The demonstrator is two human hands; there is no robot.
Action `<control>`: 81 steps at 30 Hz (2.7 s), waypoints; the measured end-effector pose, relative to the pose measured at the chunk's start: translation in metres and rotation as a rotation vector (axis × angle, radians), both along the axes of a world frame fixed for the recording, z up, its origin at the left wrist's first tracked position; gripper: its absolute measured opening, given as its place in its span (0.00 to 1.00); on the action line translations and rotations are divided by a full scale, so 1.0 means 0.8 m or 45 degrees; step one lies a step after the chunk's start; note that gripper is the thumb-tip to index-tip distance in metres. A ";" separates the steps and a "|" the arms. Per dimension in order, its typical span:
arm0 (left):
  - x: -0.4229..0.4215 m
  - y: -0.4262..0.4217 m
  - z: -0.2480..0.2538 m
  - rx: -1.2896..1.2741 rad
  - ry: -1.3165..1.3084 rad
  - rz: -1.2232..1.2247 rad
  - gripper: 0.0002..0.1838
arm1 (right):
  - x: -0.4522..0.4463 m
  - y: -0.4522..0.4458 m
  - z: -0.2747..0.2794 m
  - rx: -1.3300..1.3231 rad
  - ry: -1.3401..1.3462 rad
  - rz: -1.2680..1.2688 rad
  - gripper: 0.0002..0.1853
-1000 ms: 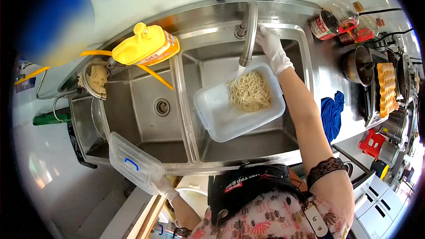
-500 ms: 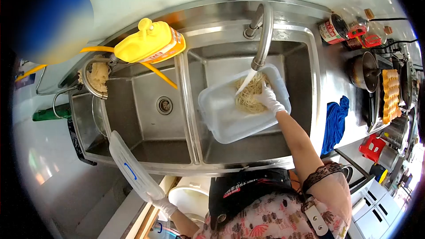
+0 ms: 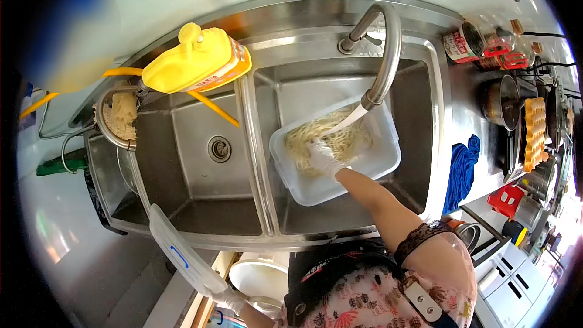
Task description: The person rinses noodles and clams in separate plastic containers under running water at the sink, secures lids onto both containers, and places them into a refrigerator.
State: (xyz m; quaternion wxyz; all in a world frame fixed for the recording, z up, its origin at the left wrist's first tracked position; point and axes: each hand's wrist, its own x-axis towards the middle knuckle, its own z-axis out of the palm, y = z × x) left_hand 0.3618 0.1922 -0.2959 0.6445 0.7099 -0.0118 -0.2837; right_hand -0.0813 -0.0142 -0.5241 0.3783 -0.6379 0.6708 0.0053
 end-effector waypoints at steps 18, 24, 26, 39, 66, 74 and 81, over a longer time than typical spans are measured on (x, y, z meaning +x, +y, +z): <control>0.014 0.033 0.009 -0.046 -0.008 0.021 0.35 | -0.163 -0.025 0.012 -0.104 0.059 -0.522 0.28; 0.012 0.048 0.015 -0.043 0.001 0.025 0.35 | -0.139 0.018 0.043 0.068 0.278 -0.307 0.16; 0.012 0.047 0.015 -0.046 -0.005 0.014 0.35 | -0.124 0.040 0.034 -0.162 0.290 0.113 0.12; 0.021 0.063 0.020 -0.037 -0.036 0.025 0.35 | -0.080 0.023 0.034 0.056 0.688 0.443 0.20; 0.022 0.111 0.002 -0.054 -0.056 0.190 0.36 | -0.151 -0.025 0.209 0.404 -0.900 -0.260 0.23; 0.029 0.115 -0.003 -0.058 -0.042 0.205 0.36 | -0.175 -0.001 0.337 0.453 -1.199 -0.202 0.28; 0.031 0.114 -0.006 -0.062 -0.025 0.187 0.36 | -0.116 -0.004 0.178 0.232 0.303 0.696 0.18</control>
